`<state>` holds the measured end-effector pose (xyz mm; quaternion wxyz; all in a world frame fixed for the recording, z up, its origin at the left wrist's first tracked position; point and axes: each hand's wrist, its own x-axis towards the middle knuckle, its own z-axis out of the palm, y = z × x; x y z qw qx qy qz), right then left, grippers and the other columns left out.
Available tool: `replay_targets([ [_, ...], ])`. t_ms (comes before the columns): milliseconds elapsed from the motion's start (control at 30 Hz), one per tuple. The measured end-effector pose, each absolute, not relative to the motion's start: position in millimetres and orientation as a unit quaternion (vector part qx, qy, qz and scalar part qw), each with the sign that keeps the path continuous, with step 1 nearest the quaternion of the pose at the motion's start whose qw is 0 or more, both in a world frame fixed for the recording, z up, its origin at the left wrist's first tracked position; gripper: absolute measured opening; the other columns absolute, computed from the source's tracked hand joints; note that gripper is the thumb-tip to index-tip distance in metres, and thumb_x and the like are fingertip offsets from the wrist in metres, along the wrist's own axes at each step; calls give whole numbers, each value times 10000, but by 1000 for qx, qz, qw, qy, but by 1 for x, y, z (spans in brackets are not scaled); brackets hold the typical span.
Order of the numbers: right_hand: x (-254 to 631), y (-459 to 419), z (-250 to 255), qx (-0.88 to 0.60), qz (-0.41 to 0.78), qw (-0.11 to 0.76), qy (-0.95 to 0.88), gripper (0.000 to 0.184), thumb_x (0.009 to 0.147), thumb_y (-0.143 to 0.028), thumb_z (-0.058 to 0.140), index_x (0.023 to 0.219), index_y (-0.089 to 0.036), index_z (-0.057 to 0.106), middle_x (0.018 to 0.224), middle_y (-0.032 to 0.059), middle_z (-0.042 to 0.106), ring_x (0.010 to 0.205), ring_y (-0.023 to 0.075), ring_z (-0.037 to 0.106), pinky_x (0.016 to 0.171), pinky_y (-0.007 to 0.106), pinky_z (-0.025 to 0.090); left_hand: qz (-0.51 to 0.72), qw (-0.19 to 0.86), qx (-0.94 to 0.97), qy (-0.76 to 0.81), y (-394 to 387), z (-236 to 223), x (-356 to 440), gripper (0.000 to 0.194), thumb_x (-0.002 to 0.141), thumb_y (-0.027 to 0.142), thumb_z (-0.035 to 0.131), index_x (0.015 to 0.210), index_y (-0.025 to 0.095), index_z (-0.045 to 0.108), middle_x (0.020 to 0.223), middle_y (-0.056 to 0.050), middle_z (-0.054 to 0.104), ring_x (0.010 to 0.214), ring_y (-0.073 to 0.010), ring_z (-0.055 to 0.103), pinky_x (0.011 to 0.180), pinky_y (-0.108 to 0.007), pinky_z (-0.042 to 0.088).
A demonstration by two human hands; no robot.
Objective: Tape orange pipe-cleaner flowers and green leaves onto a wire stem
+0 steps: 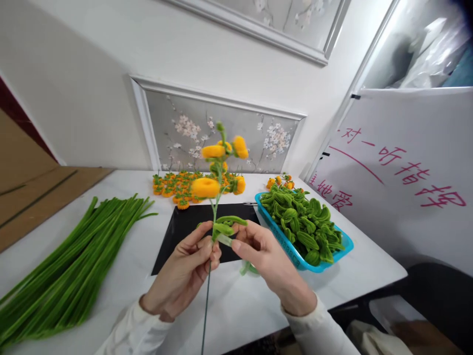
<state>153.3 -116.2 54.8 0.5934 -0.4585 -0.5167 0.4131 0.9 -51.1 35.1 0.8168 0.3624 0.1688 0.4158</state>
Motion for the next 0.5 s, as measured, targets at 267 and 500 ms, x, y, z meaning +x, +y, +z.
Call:
replay_targets([
  [267,149,-104,52,-404,471,576,-532,256,801,-418,629,802,-167,674,600,-28,493,526,85,379,493,231,309,413,819,364,163,-54,35,-1,286,657,141,791,921,236,737,603,0,665,500,-73,570,475,-133,487],
  [500,141,-106,52,-389,483,615,-486,259,695,-351,742,822,-189,586,718,-4,610,668,141,586,636,277,471,424,815,360,163,-57,35,2,337,646,180,805,970,231,725,581,16,645,489,-69,555,476,-140,458],
])
